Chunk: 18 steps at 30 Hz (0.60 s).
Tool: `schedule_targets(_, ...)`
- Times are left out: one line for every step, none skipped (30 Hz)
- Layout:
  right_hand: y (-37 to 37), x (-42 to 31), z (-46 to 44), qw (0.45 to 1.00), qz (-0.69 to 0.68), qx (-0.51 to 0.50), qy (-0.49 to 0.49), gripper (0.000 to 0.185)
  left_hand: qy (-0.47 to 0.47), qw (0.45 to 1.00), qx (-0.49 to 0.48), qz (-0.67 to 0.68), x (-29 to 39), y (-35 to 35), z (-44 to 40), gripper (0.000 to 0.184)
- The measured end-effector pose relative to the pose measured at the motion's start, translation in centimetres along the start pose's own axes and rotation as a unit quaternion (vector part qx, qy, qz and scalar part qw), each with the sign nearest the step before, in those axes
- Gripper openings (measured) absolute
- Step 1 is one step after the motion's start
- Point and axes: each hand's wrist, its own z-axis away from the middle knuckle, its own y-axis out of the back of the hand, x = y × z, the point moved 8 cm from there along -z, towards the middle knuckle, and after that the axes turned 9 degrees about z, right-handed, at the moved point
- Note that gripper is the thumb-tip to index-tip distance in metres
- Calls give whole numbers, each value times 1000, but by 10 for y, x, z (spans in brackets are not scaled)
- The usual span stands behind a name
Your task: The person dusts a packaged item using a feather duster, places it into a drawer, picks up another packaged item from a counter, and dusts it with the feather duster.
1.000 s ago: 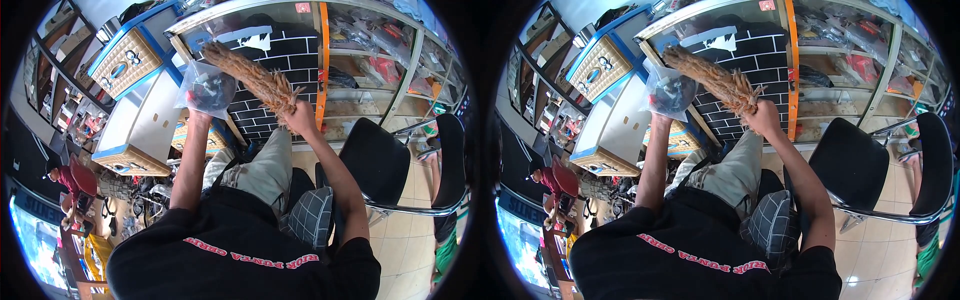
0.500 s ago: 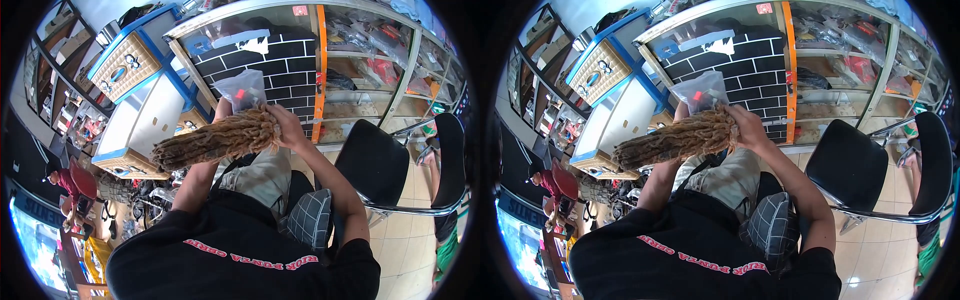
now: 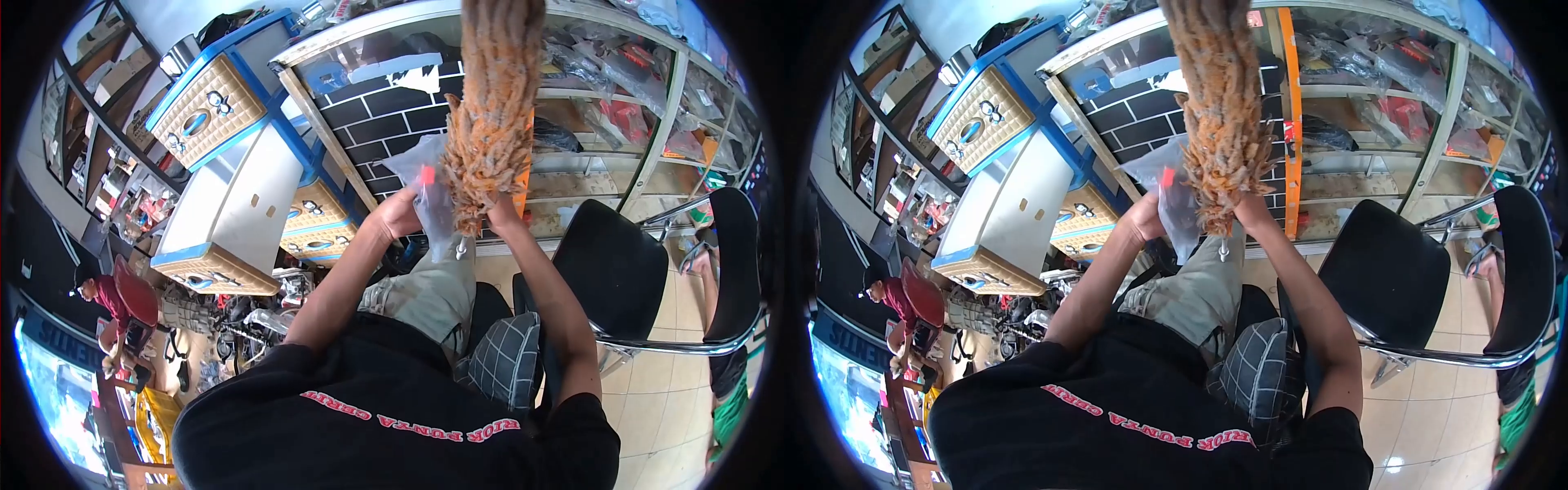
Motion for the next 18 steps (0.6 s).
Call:
schedule_targets(-7, -12, 5, 999, 8, 31, 17, 55, 23, 999, -30, 37, -5, -7, -3, 54)
schedule_targets(-3, -11, 3, 996, 51, 64, 43, 55, 33, 999, -34, -8, -2, -7, -8, 74)
schedule_targets(-4, -21, -2, 990, 98, 70, 79, 55, 36, 999, -6, -9, 3, -6, -11, 74)
schedule_targets(-7, -31, -5, 980, 144, 73, 116, 55, 37, 999, 23, -9, 6, -4, -12, 74)
schedule_targets(-1, -33, -1, 983, 109, 108, 106, 49, 24, 996, 81, -28, 11, 2, -11, 72)
schedule_targets(-1, -40, -1, 981, 99, 107, 130, 46, 17, 993, 113, -20, 13, 16, -13, 71)
schedule_targets(2, -45, -1, 979, 88, 107, 152, 44, 11, 989, 145, -12, 16, 29, -13, 70)
schedule_targets(4, -49, 0, 974, 113, 109, 166, 43, -7, 986, 167, 12, 17, 41, -11, 69)
schedule_targets(11, -46, 0, 974, 114, 108, 165, 43, -48, 986, 160, 17, 22, 57, -17, 69)
schedule_targets(14, -41, -1, 963, 186, 94, 169, 43, -53, 985, 162, 30, 24, 69, -19, 68)
schedule_targets(15, -36, -3, 948, 256, 79, 172, 43, -58, 984, 164, 42, 27, 82, -19, 67)
schedule_targets(11, -46, 4, 903, 325, 101, 264, 43, -48, 988, 128, 73, 28, 87, -19, 61)
schedule_targets(-2, -58, 9, 894, 344, 75, 278, 43, -57, 986, 131, 90, 36, 84, -16, 59)
schedule_targets(-16, -69, 14, 885, 362, 50, 291, 42, -65, 983, 134, 108, 43, 81, -14, 56)
schedule_targets(-28, -80, 16, 925, 264, 29, 270, 37, -93, 975, 140, 143, 53, 78, -14, 49)
schedule_targets(-35, -72, 11, 939, 248, -16, 237, 35, -103, 978, 105, 150, 60, 76, -12, 45)
schedule_targets(-41, -64, 6, 950, 232, -59, 203, 33, -112, 979, 69, 157, 66, 74, -9, 41)
schedule_targets(-47, -68, 7, 946, 241, -48, 209, 28, -146, 978, 54, 136, 74, 71, -2, 36)
